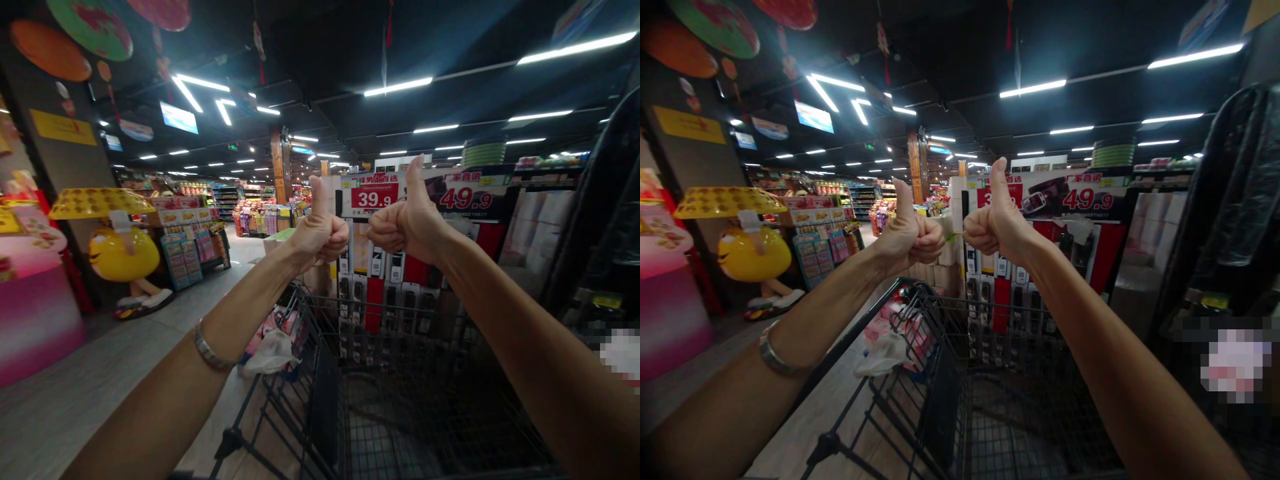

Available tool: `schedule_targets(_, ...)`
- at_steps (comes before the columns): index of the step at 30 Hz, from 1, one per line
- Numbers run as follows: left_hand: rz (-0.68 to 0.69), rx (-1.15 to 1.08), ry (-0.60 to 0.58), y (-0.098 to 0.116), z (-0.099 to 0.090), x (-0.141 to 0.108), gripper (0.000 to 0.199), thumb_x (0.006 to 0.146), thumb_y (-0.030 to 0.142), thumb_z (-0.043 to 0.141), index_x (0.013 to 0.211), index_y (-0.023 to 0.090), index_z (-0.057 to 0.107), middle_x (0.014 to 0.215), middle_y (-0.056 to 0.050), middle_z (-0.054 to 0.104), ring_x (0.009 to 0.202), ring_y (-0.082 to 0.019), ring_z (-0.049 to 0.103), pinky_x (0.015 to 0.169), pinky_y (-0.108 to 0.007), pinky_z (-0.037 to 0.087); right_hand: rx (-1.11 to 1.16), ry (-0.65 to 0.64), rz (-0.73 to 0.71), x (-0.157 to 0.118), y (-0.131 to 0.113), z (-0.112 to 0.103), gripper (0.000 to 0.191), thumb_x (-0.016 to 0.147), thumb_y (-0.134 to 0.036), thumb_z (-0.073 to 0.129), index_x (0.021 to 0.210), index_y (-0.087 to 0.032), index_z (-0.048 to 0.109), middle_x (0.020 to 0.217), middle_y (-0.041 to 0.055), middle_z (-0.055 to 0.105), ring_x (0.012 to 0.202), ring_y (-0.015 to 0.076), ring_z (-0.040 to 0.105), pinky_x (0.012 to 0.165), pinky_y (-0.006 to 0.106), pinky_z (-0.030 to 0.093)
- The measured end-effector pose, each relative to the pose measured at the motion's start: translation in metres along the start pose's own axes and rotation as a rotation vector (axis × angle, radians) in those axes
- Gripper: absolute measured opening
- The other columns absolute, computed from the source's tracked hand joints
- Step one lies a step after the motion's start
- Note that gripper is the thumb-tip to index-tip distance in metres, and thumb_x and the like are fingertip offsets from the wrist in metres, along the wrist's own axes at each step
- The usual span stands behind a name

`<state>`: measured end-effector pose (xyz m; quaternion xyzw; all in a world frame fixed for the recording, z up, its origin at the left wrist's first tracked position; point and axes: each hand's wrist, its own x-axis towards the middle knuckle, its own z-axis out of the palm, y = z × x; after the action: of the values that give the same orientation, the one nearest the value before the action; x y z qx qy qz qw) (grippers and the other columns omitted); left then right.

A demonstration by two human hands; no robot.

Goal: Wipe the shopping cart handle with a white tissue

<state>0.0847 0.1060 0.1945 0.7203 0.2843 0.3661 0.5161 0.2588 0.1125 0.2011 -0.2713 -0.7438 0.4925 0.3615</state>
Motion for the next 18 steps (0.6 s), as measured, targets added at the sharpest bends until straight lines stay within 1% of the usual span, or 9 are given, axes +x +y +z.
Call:
schedule_targets(3, -0.002, -0.011, 0.016, 0.000, -0.002, -0.001, 0.081, 0.055, 0.058, -0.046, 0.045, 0.019, 0.025, 0.037, 0.009, 0.016, 0.035, 0.005, 0.015, 0.051, -0.017, 0.005, -0.029, 0.051, 0.020, 0.004, 0.002, 0.004, 0.071, 0.072, -0.082, -0.003, 0.046, -0.024, 0.029, 0.039, -0.0069, 0.022, 0.036, 0.0064, 0.016, 0.038, 0.022, 0.014)
schedule_targets(6, 0.013, 0.058, 0.027, -0.007, -0.006, -0.002, 0.080, 0.069, 0.059, -0.036, 0.045, 0.019, 0.029, 0.036, 0.008, 0.017, 0.035, 0.004, 0.014, 0.049, -0.017, 0.007, -0.021, 0.052, 0.015, 0.006, 0.015, 0.005, 0.077, 0.071, -0.083, -0.005, 0.045, -0.023, 0.034, 0.038, -0.0057, 0.027, 0.037, 0.0066, 0.017, 0.039, 0.022, 0.014)
schedule_targets(9, 0.086, 0.303, 0.111, -0.027, -0.007, -0.005, 0.078, 0.084, 0.063, -0.005, 0.052, 0.014, 0.047, 0.038, 0.008, 0.027, 0.038, 0.000, 0.023, 0.047, -0.017, 0.017, -0.032, 0.079, 0.039, 0.005, 0.049, 0.012, 0.083, 0.072, -0.082, -0.004, 0.045, -0.020, 0.045, 0.038, -0.0033, 0.034, 0.037, 0.0068, 0.022, 0.039, 0.023, 0.015)
schedule_targets(11, 0.169, 0.562, 0.224, -0.045, -0.004, -0.011, 0.063, 0.086, 0.060, 0.024, 0.054, 0.014, 0.052, 0.043, 0.006, 0.037, 0.044, -0.003, 0.034, 0.048, -0.018, 0.024, -0.081, 0.134, 0.068, 0.003, 0.082, 0.023, 0.084, 0.074, -0.082, 0.002, 0.045, -0.019, 0.048, 0.039, -0.0023, 0.037, 0.037, 0.0072, 0.027, 0.040, 0.023, 0.018)
schedule_targets(12, 0.168, 0.686, 0.217, -0.056, -0.002, -0.015, 0.053, 0.085, 0.054, 0.036, 0.058, 0.013, 0.055, 0.049, 0.005, 0.044, 0.049, -0.004, 0.039, 0.050, -0.018, 0.027, -0.107, 0.147, 0.083, 0.001, 0.100, 0.031, 0.082, 0.076, -0.081, 0.007, 0.046, -0.018, 0.050, 0.040, -0.0023, 0.038, 0.038, 0.0075, 0.029, 0.041, 0.024, 0.019)
schedule_targets(13, 0.147, 0.778, 0.167, -0.066, 0.000, -0.021, 0.042, 0.085, 0.045, 0.042, 0.063, 0.014, 0.058, 0.054, 0.004, 0.049, 0.052, -0.005, 0.043, 0.052, -0.019, 0.029, -0.131, 0.148, 0.086, -0.002, 0.118, 0.040, 0.080, 0.077, -0.081, 0.011, 0.047, -0.017, 0.051, 0.041, -0.0022, 0.039, 0.039, 0.0078, 0.031, 0.043, 0.024, 0.021)
schedule_targets(15, 0.060, 0.926, -0.017, -0.086, 0.006, -0.039, 0.025, 0.085, 0.031, 0.045, 0.075, 0.015, 0.062, 0.064, 0.003, 0.058, 0.058, -0.007, 0.050, 0.055, -0.019, 0.034, -0.148, 0.141, 0.084, -0.007, 0.153, 0.059, 0.076, 0.078, -0.079, 0.017, 0.049, -0.017, 0.051, 0.044, -0.0028, 0.040, 0.043, 0.0086, 0.035, 0.047, 0.024, 0.026)
schedule_targets(16, 0.037, 1.020, -0.124, -0.095, 0.008, -0.051, 0.019, 0.084, 0.027, 0.047, 0.082, 0.017, 0.064, 0.072, 0.002, 0.063, 0.065, -0.009, 0.055, 0.059, -0.020, 0.037, -0.141, 0.120, 0.109, -0.010, 0.168, 0.069, 0.073, 0.080, -0.078, 0.020, 0.051, -0.017, 0.051, 0.046, -0.0035, 0.039, 0.045, 0.0088, 0.035, 0.048, 0.024, 0.027)
schedule_targets(18, 0.000, 1.236, -0.249, -0.110, 0.011, -0.078, 0.015, 0.082, 0.024, 0.052, 0.088, 0.018, 0.064, 0.085, -0.002, 0.068, 0.076, -0.013, 0.061, 0.066, -0.023, 0.042, -0.161, 0.058, 0.182, -0.016, 0.194, 0.087, 0.071, 0.080, -0.077, 0.023, 0.050, -0.017, 0.049, 0.046, -0.0040, 0.037, 0.046, 0.0092, 0.035, 0.049, 0.024, 0.027)
